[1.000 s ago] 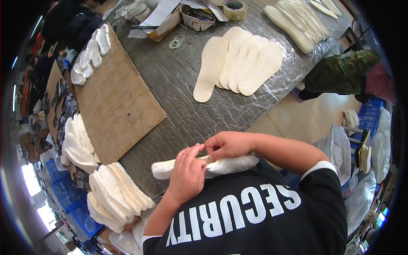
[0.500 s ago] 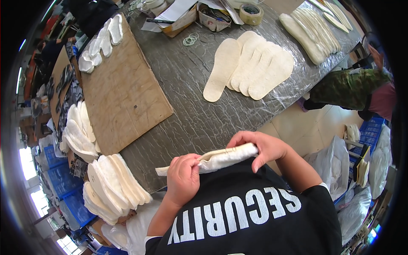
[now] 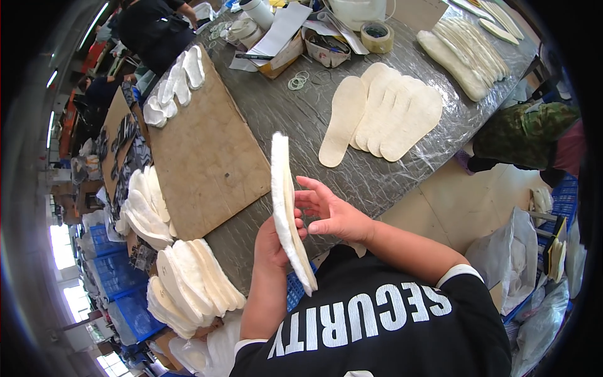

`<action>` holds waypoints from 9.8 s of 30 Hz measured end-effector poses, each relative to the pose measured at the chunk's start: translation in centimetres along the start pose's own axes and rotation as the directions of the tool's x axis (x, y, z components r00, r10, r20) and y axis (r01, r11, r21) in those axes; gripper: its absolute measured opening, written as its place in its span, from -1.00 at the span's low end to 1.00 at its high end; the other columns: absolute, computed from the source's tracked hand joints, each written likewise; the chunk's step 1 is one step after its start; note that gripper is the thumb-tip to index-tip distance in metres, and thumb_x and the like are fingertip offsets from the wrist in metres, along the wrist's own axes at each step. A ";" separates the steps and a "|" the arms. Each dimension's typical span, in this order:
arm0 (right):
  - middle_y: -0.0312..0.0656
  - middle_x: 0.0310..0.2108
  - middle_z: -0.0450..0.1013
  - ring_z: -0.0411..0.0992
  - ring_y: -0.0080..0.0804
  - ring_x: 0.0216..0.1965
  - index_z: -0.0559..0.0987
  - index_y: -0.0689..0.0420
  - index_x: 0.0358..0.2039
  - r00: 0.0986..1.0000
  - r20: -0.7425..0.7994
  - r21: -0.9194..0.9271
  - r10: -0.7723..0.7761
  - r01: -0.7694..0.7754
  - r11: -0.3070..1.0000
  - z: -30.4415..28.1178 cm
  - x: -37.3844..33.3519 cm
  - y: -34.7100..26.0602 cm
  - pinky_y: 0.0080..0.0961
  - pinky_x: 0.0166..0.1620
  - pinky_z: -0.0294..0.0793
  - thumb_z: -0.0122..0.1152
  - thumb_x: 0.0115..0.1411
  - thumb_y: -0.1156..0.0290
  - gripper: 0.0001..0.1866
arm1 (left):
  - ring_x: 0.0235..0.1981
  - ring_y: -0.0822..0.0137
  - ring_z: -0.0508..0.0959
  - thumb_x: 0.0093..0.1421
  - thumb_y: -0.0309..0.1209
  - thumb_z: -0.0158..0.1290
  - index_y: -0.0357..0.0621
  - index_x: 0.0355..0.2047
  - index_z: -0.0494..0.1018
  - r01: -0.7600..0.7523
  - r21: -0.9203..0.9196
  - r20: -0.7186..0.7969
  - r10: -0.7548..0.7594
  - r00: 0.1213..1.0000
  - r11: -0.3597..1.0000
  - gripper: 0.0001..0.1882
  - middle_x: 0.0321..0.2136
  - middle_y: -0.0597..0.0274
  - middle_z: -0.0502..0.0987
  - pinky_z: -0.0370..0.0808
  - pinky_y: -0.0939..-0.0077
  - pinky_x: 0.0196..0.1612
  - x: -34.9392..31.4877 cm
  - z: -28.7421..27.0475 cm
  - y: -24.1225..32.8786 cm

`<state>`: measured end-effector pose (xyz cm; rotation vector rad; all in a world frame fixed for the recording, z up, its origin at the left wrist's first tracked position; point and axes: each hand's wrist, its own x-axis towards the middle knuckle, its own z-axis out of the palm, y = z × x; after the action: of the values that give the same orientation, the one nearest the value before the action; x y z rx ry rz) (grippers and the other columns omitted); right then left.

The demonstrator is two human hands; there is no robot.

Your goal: Handling and inspecting foam shoe insoles at a factory workbench.

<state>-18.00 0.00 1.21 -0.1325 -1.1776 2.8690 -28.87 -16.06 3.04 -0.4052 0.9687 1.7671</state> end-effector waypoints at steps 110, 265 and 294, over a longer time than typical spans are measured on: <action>-0.03 0.05 0.46 0.47 -0.29 0.04 0.41 0.29 0.14 0.859 0.322 -0.656 0.399 -0.102 0.748 -3.7 -6.2 -8.8 -0.44 0.11 0.40 0.53 -0.08 0.16 -0.18 | -0.38 0.12 0.52 -0.02 -0.59 0.21 -0.13 -0.23 0.39 -0.627 0.712 0.679 0.537 0.501 -0.315 -0.67 -0.34 0.14 0.58 0.41 0.27 -0.27 -7.1 1.9 -1.7; -0.29 -0.09 0.42 0.33 -0.60 -0.02 0.48 0.21 -0.08 0.899 0.214 0.014 0.383 -0.395 0.918 -0.6 -6.1 0.2 -0.58 0.09 0.32 0.04 0.37 0.31 -0.75 | -0.26 0.42 0.50 0.00 -0.39 0.12 -0.05 -0.40 0.53 -0.588 0.313 0.944 0.177 0.278 -0.746 -0.88 -0.37 0.41 0.53 0.21 0.16 0.09 -7.0 2.2 -4.4; -0.14 0.05 0.34 0.35 -0.45 0.03 0.46 0.23 -0.15 0.938 0.136 -0.168 0.317 -0.294 0.941 0.0 -6.0 -0.5 -0.51 0.09 0.34 0.16 0.21 0.48 -0.79 | -0.33 0.39 0.46 -0.06 -0.43 0.22 0.02 -0.39 0.54 -0.569 0.423 0.897 0.236 0.374 -0.705 -0.82 -0.41 0.44 0.50 0.25 0.18 0.05 -7.6 2.7 -4.1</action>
<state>-12.06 -0.02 1.97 -0.0965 -1.5235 3.1066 -21.67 -18.13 8.04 2.0209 2.3574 0.8813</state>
